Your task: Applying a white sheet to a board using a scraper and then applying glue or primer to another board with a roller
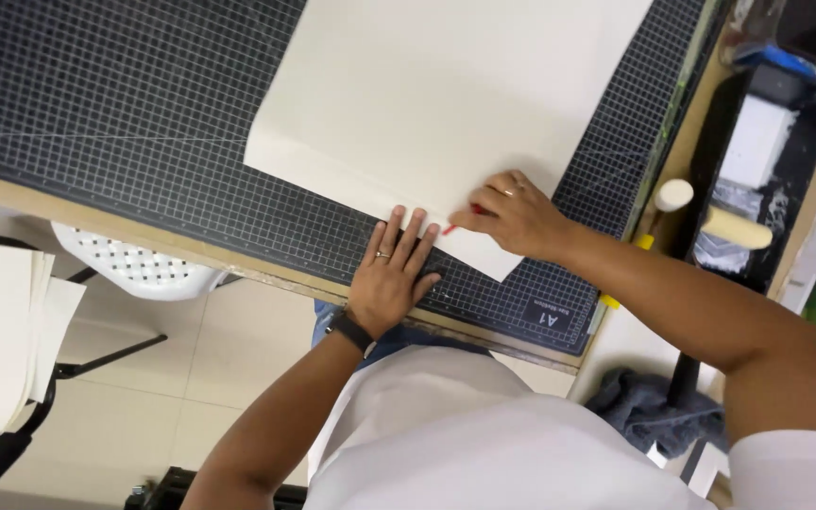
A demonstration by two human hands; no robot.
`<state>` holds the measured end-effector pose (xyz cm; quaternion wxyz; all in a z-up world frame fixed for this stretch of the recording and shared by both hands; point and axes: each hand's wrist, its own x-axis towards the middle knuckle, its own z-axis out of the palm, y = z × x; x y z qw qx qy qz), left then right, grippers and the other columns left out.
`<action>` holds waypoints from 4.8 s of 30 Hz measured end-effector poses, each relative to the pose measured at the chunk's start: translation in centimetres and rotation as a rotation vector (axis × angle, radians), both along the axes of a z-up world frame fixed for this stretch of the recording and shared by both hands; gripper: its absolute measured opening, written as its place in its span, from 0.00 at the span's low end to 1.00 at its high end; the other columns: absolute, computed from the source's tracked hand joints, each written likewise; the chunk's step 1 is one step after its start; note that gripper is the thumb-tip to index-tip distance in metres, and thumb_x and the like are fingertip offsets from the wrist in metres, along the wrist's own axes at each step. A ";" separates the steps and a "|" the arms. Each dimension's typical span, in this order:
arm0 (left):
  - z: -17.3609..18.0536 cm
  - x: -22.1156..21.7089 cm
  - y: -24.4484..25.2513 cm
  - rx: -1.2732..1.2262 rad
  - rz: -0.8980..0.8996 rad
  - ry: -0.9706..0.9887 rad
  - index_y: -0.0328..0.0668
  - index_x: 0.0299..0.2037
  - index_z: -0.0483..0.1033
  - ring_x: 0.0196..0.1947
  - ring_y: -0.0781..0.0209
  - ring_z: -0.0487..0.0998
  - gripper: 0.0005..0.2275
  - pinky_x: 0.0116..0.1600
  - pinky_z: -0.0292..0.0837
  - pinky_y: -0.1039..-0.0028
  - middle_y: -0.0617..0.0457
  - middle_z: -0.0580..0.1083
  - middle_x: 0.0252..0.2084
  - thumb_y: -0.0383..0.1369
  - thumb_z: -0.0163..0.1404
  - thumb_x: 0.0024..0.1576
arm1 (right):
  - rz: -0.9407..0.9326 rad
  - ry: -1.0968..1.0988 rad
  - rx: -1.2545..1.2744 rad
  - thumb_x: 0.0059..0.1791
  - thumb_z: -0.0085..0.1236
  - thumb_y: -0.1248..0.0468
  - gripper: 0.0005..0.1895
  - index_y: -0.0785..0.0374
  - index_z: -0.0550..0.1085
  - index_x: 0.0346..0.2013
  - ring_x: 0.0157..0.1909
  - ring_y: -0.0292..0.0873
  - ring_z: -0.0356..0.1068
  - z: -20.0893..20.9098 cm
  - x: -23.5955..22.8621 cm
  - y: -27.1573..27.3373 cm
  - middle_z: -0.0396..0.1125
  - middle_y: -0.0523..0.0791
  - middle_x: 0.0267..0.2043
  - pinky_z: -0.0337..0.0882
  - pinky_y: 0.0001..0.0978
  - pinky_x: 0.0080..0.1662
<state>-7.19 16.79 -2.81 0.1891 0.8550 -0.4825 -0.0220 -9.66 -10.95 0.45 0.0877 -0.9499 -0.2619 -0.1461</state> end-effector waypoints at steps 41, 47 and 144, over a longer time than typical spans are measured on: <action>-1.7 -0.2 -0.1 -0.071 -0.013 0.047 0.51 0.78 0.49 0.80 0.42 0.41 0.31 0.79 0.36 0.53 0.46 0.47 0.80 0.54 0.36 0.68 | 0.293 -0.180 0.004 0.59 0.51 0.58 0.07 0.43 0.77 0.39 0.39 0.47 0.61 -0.8 12.1 5.9 0.61 0.40 0.36 0.64 0.42 0.42; -0.1 0.3 0.5 0.063 -0.058 0.055 0.49 0.79 0.45 0.80 0.45 0.38 0.29 0.81 0.36 0.57 0.49 0.42 0.81 0.52 0.29 0.71 | 0.301 -0.035 -0.052 0.54 0.45 0.75 0.20 0.48 0.73 0.52 0.41 0.48 0.59 1.7 18.6 10.5 0.61 0.43 0.38 0.62 0.40 0.43; -0.2 0.4 0.5 0.053 -0.068 0.089 0.47 0.79 0.44 0.80 0.44 0.36 0.30 0.81 0.35 0.55 0.46 0.40 0.81 0.52 0.29 0.71 | 0.276 0.037 -0.037 0.55 0.59 0.70 0.16 0.46 0.76 0.53 0.46 0.52 0.63 1.2 11.8 6.3 0.66 0.43 0.39 0.65 0.46 0.53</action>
